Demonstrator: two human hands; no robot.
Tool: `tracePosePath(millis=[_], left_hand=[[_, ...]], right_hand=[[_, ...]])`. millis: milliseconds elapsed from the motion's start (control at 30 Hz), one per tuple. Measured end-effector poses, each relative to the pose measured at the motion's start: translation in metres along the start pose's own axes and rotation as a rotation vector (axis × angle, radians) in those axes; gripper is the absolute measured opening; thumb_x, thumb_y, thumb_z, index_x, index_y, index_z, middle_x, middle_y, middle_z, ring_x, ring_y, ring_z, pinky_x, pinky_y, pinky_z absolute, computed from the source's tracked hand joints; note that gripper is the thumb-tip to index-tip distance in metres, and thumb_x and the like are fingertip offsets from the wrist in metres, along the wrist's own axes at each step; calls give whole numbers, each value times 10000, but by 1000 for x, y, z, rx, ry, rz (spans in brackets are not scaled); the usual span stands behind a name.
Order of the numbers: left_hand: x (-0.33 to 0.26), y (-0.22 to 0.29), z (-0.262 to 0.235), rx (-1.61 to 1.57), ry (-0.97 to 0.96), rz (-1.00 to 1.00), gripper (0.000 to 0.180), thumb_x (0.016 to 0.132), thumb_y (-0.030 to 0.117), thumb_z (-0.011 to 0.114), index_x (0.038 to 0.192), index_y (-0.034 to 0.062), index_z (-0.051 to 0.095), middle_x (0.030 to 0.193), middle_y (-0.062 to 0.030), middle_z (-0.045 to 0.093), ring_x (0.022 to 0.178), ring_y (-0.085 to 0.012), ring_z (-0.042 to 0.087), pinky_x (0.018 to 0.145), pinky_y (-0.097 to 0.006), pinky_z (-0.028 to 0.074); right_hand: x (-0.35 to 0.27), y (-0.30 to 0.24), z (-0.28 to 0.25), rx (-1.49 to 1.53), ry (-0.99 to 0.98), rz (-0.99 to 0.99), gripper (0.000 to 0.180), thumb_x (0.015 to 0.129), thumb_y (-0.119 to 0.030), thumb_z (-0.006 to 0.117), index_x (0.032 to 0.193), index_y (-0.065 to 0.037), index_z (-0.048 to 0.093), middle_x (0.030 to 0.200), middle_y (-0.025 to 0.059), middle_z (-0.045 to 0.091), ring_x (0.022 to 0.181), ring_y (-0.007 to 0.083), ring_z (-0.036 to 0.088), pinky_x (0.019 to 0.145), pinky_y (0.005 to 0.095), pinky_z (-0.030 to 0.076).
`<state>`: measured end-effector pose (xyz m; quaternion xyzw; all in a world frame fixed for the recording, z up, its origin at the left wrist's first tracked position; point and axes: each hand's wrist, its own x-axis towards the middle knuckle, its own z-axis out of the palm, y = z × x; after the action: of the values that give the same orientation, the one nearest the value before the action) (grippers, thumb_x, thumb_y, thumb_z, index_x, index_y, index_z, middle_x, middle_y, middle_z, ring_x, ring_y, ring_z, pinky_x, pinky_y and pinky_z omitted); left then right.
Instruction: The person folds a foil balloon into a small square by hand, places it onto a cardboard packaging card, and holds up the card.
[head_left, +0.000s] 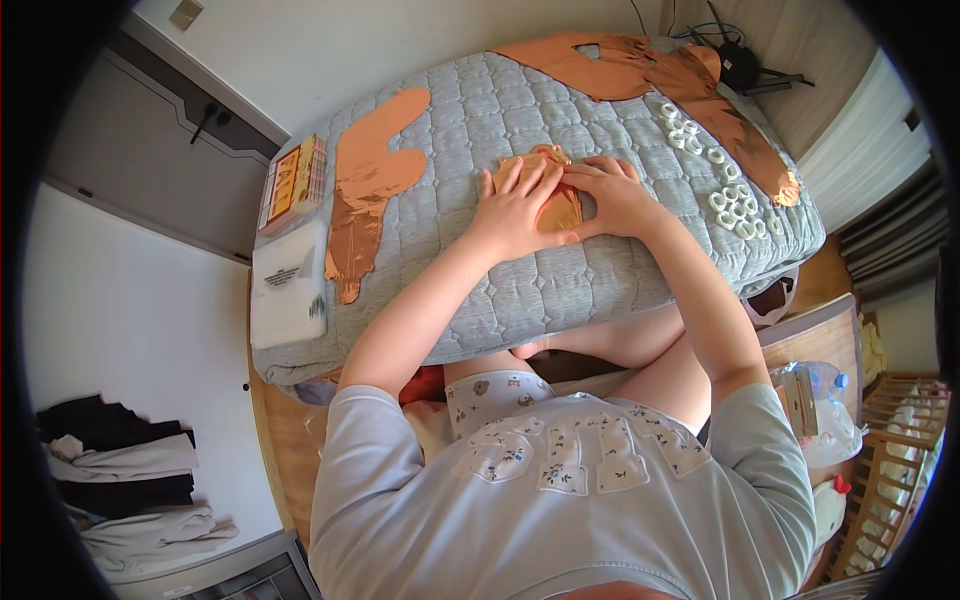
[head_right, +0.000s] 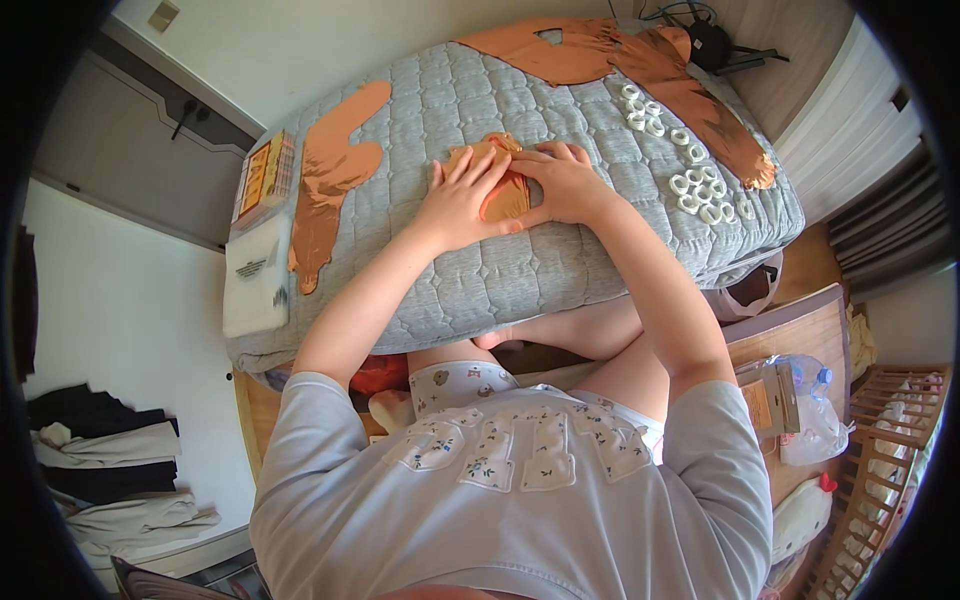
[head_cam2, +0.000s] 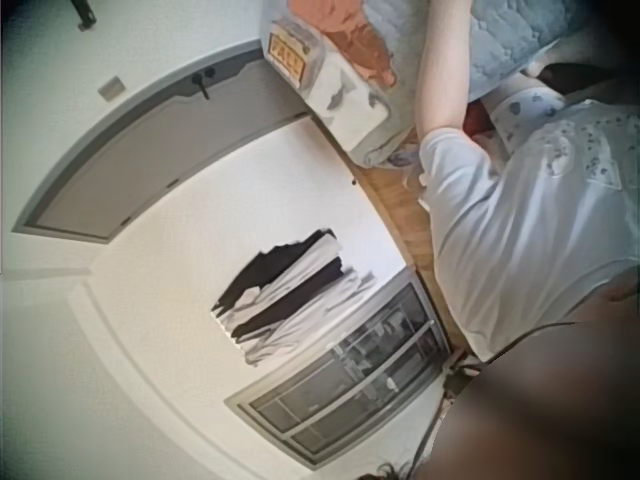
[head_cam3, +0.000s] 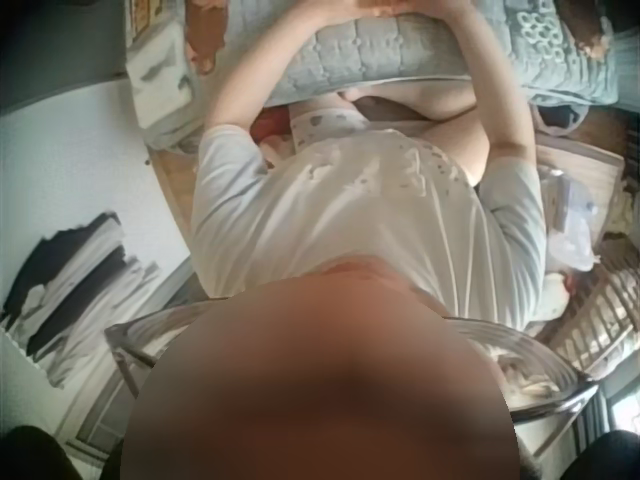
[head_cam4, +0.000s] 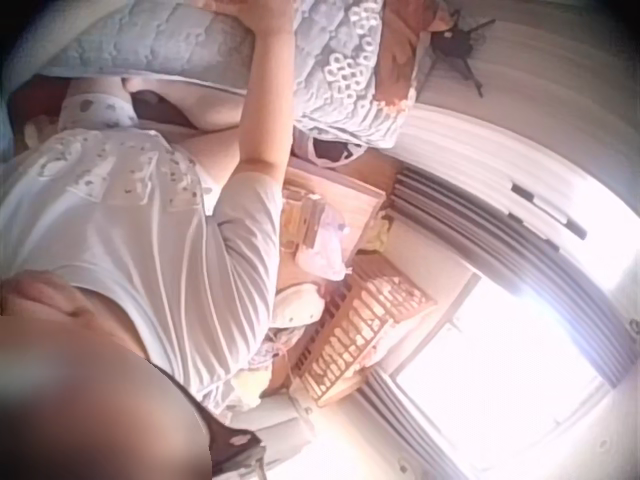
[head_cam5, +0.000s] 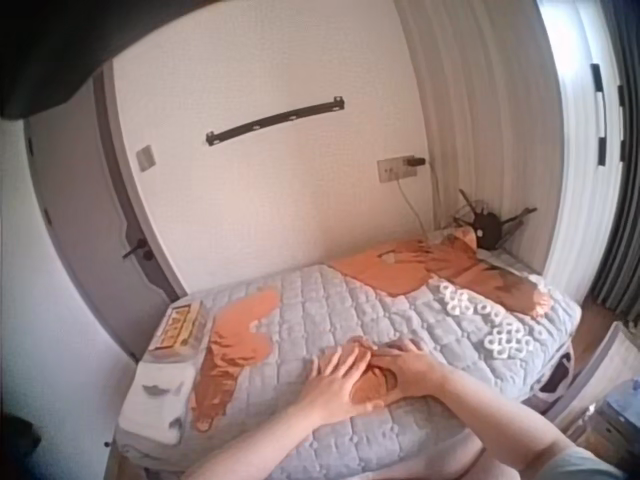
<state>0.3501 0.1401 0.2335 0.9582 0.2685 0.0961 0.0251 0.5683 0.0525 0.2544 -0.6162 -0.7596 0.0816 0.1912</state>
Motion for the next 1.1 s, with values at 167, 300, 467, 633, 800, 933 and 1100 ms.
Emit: tracePosePath(millis=[167,300,467,633,800,933,1100], left_hand=[[0,-1,6,23,60,24,1184,727,885,614,1624,176,307,1663,-143,308,1543,-423,237,1124,-795,188],[2,-1,9,32,60,33,1186,718,891,615,1614,174,318,1651,-135,319,1535,-427,249,1114,-802,196],[0,-4,10,-4,103,44,1147,718,890,619,1569,161,379,1625,-131,334,1523,-426,260,1098,-816,202],[1,-2,10,0,86,48,1082,773,860,594,1575,168,375,1630,-133,329,1529,-424,249,1106,-810,199],[1,-6,15,14,70,32,950,871,794,546,1587,196,368,1638,-134,321,1531,-421,248,1118,-806,191],[1,-3,11,24,63,29,905,888,769,544,1583,213,387,1640,-133,322,1534,-417,242,1126,-804,180],[1,3,2,33,9,8,903,892,739,565,1603,225,352,1659,-124,294,1556,-367,202,1143,-775,158]], right_hand=[[3,9,1,71,-29,10,952,622,-606,878,1447,-217,607,1539,40,533,1461,345,377,1225,504,207],[6,34,-9,387,-34,21,640,822,-409,794,1404,-185,647,1507,119,546,1440,303,427,1211,492,255],[4,29,-11,-5,59,-13,330,1001,-219,615,1314,-164,705,1426,81,602,1313,277,542,1120,434,382],[5,29,-8,-129,118,-76,312,1027,-220,570,1305,-194,709,1408,38,614,1273,269,560,1095,445,402],[9,29,-9,-230,126,-157,332,1007,-187,555,1298,-228,710,1406,28,614,1275,253,562,1101,447,409],[12,31,-10,-449,136,-197,383,956,-160,566,1300,-254,705,1419,17,605,1287,248,559,1105,432,421],[15,35,-9,-412,106,-169,392,947,-138,577,1298,-259,704,1424,31,599,1292,261,559,1105,448,423]])
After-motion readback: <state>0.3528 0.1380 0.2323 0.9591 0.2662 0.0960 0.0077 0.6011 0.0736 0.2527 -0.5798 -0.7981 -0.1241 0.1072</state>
